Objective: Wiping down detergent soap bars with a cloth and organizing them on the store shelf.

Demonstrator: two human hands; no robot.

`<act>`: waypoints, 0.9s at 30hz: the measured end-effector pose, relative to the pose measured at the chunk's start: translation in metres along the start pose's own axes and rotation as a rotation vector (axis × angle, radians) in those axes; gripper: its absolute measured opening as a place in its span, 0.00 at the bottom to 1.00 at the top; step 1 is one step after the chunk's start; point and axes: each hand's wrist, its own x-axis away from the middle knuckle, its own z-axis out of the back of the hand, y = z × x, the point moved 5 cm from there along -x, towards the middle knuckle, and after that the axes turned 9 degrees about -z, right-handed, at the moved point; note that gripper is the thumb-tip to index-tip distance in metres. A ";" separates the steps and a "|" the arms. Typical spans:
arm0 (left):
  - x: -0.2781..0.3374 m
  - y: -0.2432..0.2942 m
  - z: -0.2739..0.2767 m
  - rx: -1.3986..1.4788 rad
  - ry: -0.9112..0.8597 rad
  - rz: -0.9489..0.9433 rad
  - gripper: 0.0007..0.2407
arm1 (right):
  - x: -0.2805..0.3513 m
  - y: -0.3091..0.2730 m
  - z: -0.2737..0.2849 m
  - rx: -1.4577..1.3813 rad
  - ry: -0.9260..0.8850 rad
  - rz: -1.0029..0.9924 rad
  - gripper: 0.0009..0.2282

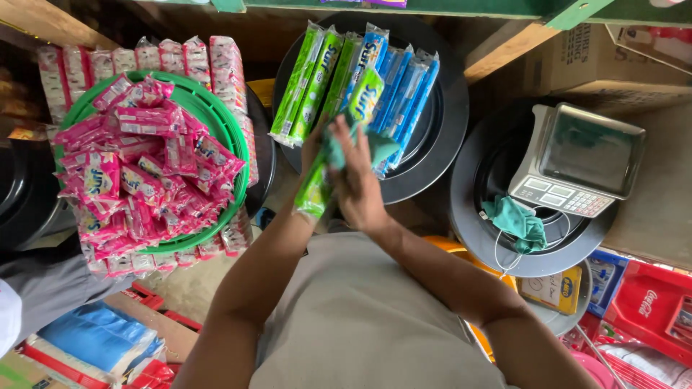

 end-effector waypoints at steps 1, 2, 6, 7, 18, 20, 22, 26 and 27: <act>-0.003 0.006 -0.004 0.000 0.001 -0.001 0.21 | 0.001 -0.007 0.001 0.000 -0.001 0.000 0.28; -0.005 0.011 -0.013 -0.041 -0.108 -0.001 0.22 | 0.002 -0.015 -0.002 0.027 -0.096 0.010 0.29; 0.002 0.013 -0.041 -0.040 -0.075 -0.032 0.23 | -0.032 0.002 0.011 0.127 -0.051 0.087 0.29; 0.005 0.011 -0.048 -0.043 -0.076 -0.036 0.23 | -0.049 0.014 0.016 0.125 -0.053 0.092 0.29; -0.021 0.042 -0.041 0.029 0.027 -0.174 0.28 | -0.001 -0.063 -0.008 0.038 -0.124 0.055 0.30; -0.013 0.052 -0.040 0.087 0.073 -0.189 0.28 | 0.008 -0.069 -0.017 0.104 -0.227 0.079 0.30; -0.012 0.056 -0.033 0.142 0.112 -0.202 0.29 | 0.001 -0.060 -0.023 0.171 -0.322 0.109 0.29; -0.017 0.040 -0.017 0.110 -0.069 -0.140 0.29 | -0.063 -0.019 0.008 0.254 -0.015 0.278 0.24; -0.018 0.034 -0.015 0.098 -0.147 -0.112 0.28 | -0.084 -0.007 0.018 0.328 0.063 0.255 0.23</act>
